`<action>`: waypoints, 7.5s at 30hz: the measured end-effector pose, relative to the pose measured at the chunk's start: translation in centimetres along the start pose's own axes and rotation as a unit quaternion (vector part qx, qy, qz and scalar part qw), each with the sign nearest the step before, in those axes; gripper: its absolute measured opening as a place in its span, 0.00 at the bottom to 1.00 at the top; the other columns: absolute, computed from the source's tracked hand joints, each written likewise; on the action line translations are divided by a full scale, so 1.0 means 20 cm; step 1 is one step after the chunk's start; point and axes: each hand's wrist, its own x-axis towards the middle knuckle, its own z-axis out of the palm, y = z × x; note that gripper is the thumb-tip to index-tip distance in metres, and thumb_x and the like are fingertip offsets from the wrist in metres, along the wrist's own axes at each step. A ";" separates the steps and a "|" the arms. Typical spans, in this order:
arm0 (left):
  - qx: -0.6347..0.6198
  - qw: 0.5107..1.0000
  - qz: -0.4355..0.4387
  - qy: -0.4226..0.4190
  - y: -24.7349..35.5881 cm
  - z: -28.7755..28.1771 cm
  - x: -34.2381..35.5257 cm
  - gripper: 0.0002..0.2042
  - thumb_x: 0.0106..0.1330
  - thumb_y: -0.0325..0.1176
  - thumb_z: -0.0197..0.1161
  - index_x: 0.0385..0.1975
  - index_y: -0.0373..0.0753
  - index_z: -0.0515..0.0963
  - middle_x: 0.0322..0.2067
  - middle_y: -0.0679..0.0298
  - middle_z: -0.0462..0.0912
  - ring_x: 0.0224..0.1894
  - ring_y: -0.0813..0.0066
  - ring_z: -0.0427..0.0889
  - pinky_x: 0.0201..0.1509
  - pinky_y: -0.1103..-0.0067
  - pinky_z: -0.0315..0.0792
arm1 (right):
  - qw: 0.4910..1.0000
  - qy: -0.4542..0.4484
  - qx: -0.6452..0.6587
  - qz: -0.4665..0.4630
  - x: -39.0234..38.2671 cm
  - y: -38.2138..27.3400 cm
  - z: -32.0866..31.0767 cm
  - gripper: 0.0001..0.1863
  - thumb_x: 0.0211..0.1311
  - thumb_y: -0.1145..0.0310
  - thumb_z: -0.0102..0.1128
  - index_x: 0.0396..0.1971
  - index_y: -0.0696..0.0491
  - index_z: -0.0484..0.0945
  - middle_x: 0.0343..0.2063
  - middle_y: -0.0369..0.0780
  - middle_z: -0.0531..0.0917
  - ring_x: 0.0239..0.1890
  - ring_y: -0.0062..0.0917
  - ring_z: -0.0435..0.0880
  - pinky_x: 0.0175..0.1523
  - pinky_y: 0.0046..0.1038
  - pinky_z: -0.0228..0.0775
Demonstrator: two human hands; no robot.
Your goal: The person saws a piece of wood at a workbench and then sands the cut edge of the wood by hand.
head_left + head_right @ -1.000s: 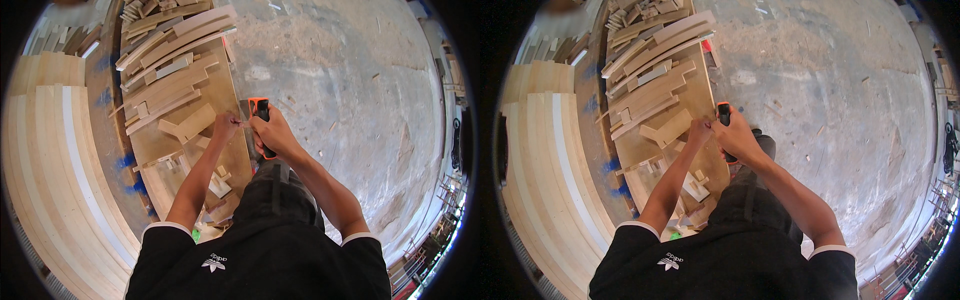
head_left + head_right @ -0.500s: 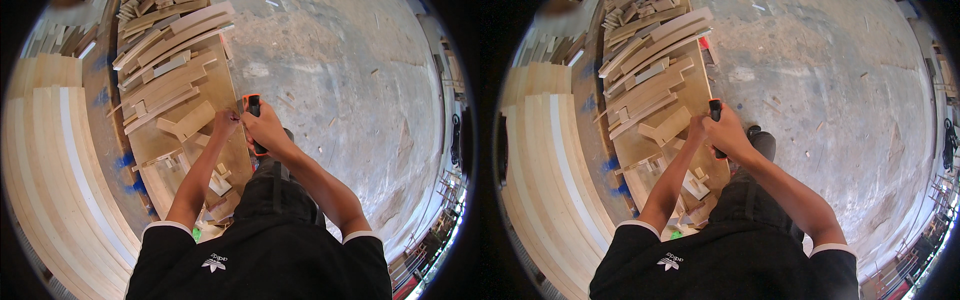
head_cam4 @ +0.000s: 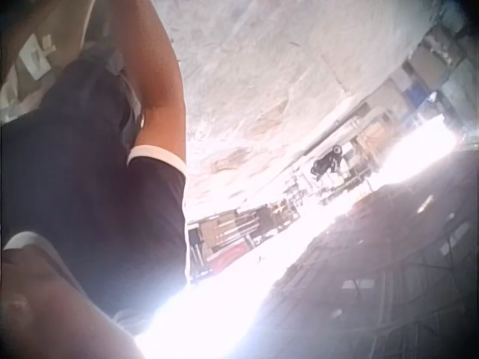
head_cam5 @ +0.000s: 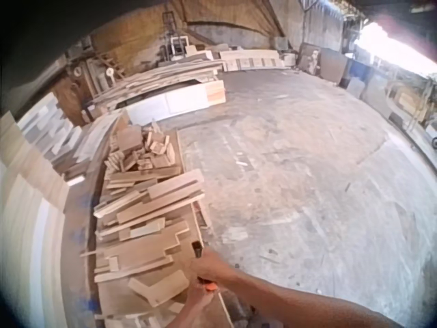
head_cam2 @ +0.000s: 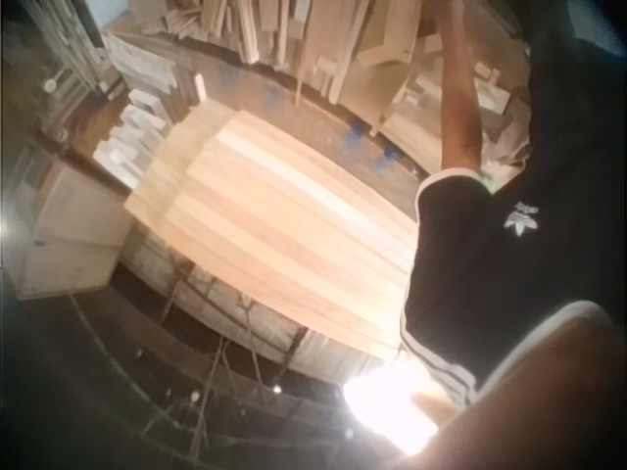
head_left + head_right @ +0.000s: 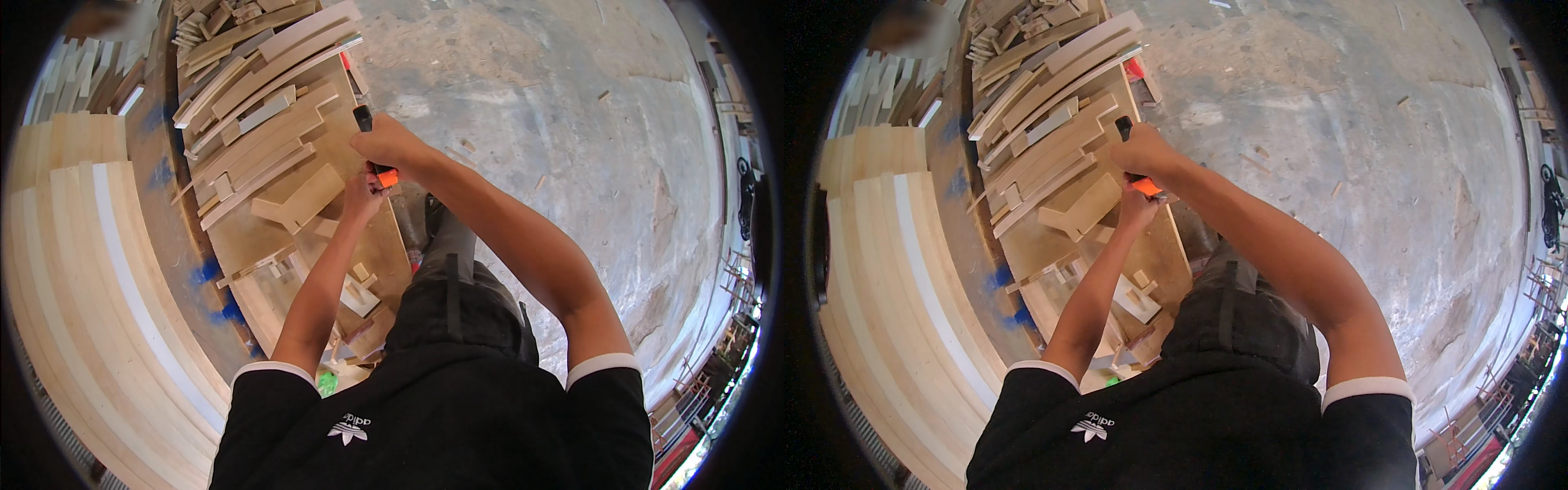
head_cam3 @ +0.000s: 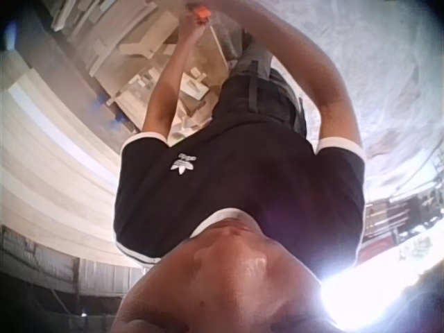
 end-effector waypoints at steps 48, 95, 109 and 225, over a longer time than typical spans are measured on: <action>-0.203 0.977 0.041 -0.057 -0.52 0.14 0.12 0.10 0.45 0.32 0.74 0.20 0.33 0.80 0.15 0.61 0.76 0.20 0.80 0.73 0.25 0.76 0.69 | 0.935 0.171 0.003 -0.309 -0.06 1.03 0.24 0.13 0.53 0.72 0.61 0.37 0.59 0.72 0.22 0.46 0.75 0.23 0.31 0.75 0.32 0.33 0.68; 0.094 0.983 0.140 -0.076 -0.13 -0.11 0.11 0.07 0.50 0.23 0.68 0.30 0.34 0.84 0.26 0.54 0.83 0.29 0.62 0.84 0.36 0.74 0.76 | 0.977 0.131 -0.038 -0.164 -0.84 0.68 -0.09 0.12 0.59 0.69 0.66 0.35 0.57 0.71 0.25 0.38 0.73 0.30 0.21 0.71 0.39 0.25 0.67; 0.141 0.981 0.110 -0.080 -0.17 -0.08 0.10 0.09 0.42 0.19 0.70 0.24 0.33 0.80 0.23 0.53 0.80 0.29 0.59 0.83 0.33 0.69 0.74 | 0.969 0.137 -0.028 -0.204 -0.82 0.74 0.02 0.10 0.60 0.73 0.63 0.36 0.59 0.72 0.22 0.41 0.75 0.27 0.21 0.72 0.37 0.26 0.69; -0.229 0.969 -0.033 -0.088 0.00 -0.06 0.12 0.06 0.55 0.29 0.64 0.19 0.39 0.75 0.21 0.73 0.73 0.26 0.86 0.69 0.25 0.78 0.65 | 0.993 0.027 0.055 -0.101 -0.18 0.45 0.05 0.16 0.60 0.68 0.62 0.43 0.58 0.67 0.22 0.39 0.73 0.24 0.24 0.76 0.31 0.31 0.69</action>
